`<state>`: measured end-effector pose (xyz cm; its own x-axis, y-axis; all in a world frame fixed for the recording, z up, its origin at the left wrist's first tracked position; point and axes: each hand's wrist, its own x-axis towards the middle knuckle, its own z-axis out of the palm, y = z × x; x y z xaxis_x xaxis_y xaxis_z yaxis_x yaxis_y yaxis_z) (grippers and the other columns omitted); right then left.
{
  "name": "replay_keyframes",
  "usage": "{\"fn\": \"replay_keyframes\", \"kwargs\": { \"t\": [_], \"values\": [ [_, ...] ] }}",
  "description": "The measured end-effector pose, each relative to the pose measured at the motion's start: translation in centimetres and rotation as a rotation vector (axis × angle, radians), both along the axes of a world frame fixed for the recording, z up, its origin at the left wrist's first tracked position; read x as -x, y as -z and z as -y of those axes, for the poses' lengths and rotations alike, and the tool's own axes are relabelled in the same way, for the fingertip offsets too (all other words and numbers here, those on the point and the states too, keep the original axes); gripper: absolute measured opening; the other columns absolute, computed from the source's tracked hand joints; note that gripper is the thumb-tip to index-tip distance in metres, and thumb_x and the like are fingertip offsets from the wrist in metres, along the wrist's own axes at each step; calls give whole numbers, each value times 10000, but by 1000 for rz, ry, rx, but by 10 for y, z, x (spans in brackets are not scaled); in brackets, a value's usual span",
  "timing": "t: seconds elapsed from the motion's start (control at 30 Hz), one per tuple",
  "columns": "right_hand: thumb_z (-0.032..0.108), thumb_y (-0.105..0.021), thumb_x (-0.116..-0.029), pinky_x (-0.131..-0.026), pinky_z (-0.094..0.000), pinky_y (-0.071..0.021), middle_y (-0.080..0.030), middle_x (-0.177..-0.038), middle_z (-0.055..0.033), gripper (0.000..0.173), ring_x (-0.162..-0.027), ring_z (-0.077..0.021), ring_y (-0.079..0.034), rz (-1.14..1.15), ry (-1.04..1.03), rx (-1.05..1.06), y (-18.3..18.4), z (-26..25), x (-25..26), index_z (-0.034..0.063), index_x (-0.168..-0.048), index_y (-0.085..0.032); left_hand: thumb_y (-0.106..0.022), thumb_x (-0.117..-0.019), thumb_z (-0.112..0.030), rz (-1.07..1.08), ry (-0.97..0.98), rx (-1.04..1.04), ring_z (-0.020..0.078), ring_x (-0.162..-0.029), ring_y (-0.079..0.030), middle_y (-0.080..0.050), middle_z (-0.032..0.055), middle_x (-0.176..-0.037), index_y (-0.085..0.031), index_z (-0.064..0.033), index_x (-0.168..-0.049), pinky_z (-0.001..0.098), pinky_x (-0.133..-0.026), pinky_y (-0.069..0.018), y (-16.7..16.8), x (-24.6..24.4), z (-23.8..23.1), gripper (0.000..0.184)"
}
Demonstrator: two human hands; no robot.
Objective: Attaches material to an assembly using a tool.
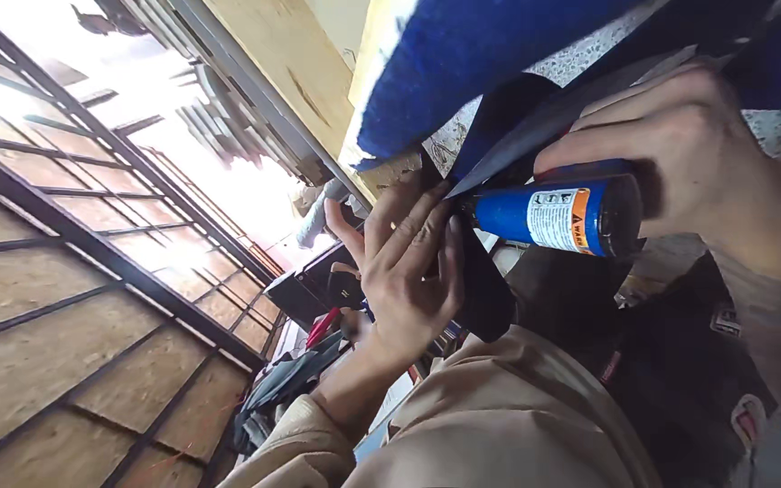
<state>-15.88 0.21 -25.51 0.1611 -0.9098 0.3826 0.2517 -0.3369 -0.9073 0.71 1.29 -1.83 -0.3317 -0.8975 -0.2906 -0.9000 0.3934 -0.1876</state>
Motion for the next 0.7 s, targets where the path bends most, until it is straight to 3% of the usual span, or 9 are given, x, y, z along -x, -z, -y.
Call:
{"fn": "replay_keyframes", "kwargs": {
  "t": [0.13, 0.2, 0.27, 0.33, 0.4, 0.5, 0.6, 0.67, 0.7],
  "values": [
    [405, -561, -883, -600, -492, -477, -698, -758, -77, 350, -703, -259, -672, -63, 25, 23, -1, -3, 2, 141, -971, -772, -765, -881, -105, 6, 68, 124, 254, -1201, -680, -780, 32, -1116, -825, -125, -997, 705, -1176, -269, 6, -5, 4, 132],
    [377, -601, -830, -613, -526, -485, -724, -818, -89, 336, -739, -285, -689, -136, 22, -89, -4, -18, 9, 155, -1010, -778, -786, -863, -96, -9, 55, 136, 240, -1183, -691, -784, 21, -1094, -827, -130, -980, 685, -1174, -306, 7, -4, 5, 129],
    [322, -649, -783, -621, -567, -501, -749, -859, -84, 322, -764, -297, -712, -237, -27, -392, -9, -45, 14, 173, -1037, -780, -808, -850, -92, -31, 18, 150, 216, -1129, -714, -793, 5, -1034, -828, -140, -935, 649, -1163, -354, 7, -3, 5, 99],
    [389, -675, -892, -649, -597, -522, -716, -888, -102, 308, -802, -297, -705, -245, -123, -796, -7, -71, 4, 156, -1090, -714, -817, -845, -82, -59, -15, 150, 184, -1071, -730, -796, -13, -986, -826, -144, -916, 613, -1145, -394, 5, -2, 7, 95],
    [405, -750, -925, -696, -512, -586, -708, -968, -95, 455, -813, -230, -703, -3, -192, -1151, 1, -96, -15, 135, -1271, -634, -822, -837, -78, -89, -39, 153, 153, -1017, -737, -795, -24, -967, -829, -155, -912, 582, -1123, -432, 4, -1, 10, 108],
    [224, -801, -896, -578, -271, -559, -662, -854, -37, 573, -628, -111, -616, 713, -269, -1445, 8, -115, -39, 170, -1393, -522, -850, -810, -78, -131, -85, 159, 127, -928, -736, -781, -22, -976, -802, -137, -949, 550, -1070, -492, 3, 2, 13, 159],
    [145, -779, -886, -516, -207, -494, -650, -796, -25, 378, -550, -66, -538, 1104, -350, -1462, -3, -109, -54, 124, -1232, -629, -849, -799, -53, -116, -86, 164, 106, -854, -751, -789, -17, -954, -794, -109, -994, 589, -1098, -481, 3, 7, 11, 210],
    [69, -768, -839, -526, -216, -506, -715, -938, -61, 471, -578, -77, -573, 1188, -400, -1356, -15, -97, -68, 126, -1269, -585, -851, -799, -56, -103, -81, 167, 124, -868, -764, -795, -7, -968, -778, -90, -1039, 573, -1090, -504, 5, 13, 9, 253],
    [48, -773, -832, -562, -230, -530, -735, -1086, -82, 576, -642, -100, -622, 1216, -434, -1292, -20, -90, -73, 144, -1346, -532, -861, -793, -72, -93, -94, 167, 117, -868, -760, -793, -13, -979, -763, -92, -1068, 475, -995, -581, 6, 15, 7, 292]
  ]
}}
